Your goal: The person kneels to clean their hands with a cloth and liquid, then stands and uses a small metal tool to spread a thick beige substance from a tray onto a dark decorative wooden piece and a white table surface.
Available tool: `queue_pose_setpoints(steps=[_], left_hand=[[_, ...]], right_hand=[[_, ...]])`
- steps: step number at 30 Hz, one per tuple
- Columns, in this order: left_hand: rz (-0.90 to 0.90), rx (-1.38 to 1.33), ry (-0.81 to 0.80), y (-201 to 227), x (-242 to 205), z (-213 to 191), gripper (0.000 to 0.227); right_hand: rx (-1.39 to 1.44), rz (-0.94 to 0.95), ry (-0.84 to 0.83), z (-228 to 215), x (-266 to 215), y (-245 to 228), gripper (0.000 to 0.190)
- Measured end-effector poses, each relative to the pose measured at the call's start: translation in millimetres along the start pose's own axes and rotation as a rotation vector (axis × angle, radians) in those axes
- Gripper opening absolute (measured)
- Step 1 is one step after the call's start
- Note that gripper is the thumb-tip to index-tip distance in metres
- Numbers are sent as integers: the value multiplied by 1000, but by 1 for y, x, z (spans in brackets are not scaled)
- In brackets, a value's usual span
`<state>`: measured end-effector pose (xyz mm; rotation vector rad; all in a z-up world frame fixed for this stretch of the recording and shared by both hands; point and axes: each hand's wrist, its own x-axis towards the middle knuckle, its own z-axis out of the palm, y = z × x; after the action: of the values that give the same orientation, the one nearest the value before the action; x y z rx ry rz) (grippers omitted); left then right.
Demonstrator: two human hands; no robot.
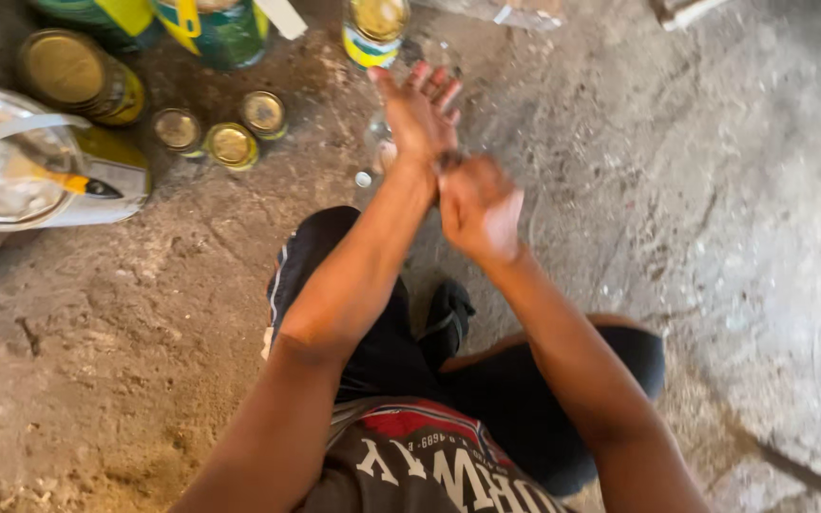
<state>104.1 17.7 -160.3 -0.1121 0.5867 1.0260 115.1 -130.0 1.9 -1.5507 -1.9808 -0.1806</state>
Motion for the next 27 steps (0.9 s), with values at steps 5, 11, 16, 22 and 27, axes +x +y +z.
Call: queue_pose_setpoints(steps=[5, 11, 16, 22, 27], left_hand=[[-125, -157, -205, 36, -40, 40, 113], [-75, -143, -360, 23, -53, 34, 110], [211, 38, -247, -18, -44, 13, 110], [123, -61, 183, -3, -7, -16, 98], [-51, -143, -118, 13, -28, -6, 97]], right_hand=[[-11, 174, -97, -15, -4, 26, 6], [201, 223, -18, -24, 19, -11, 9], [40, 488, -17, 4, 26, 5, 8], [-20, 351, 95, 23, 2, -13, 12], [31, 171, -121, 5, -8, -10, 11]])
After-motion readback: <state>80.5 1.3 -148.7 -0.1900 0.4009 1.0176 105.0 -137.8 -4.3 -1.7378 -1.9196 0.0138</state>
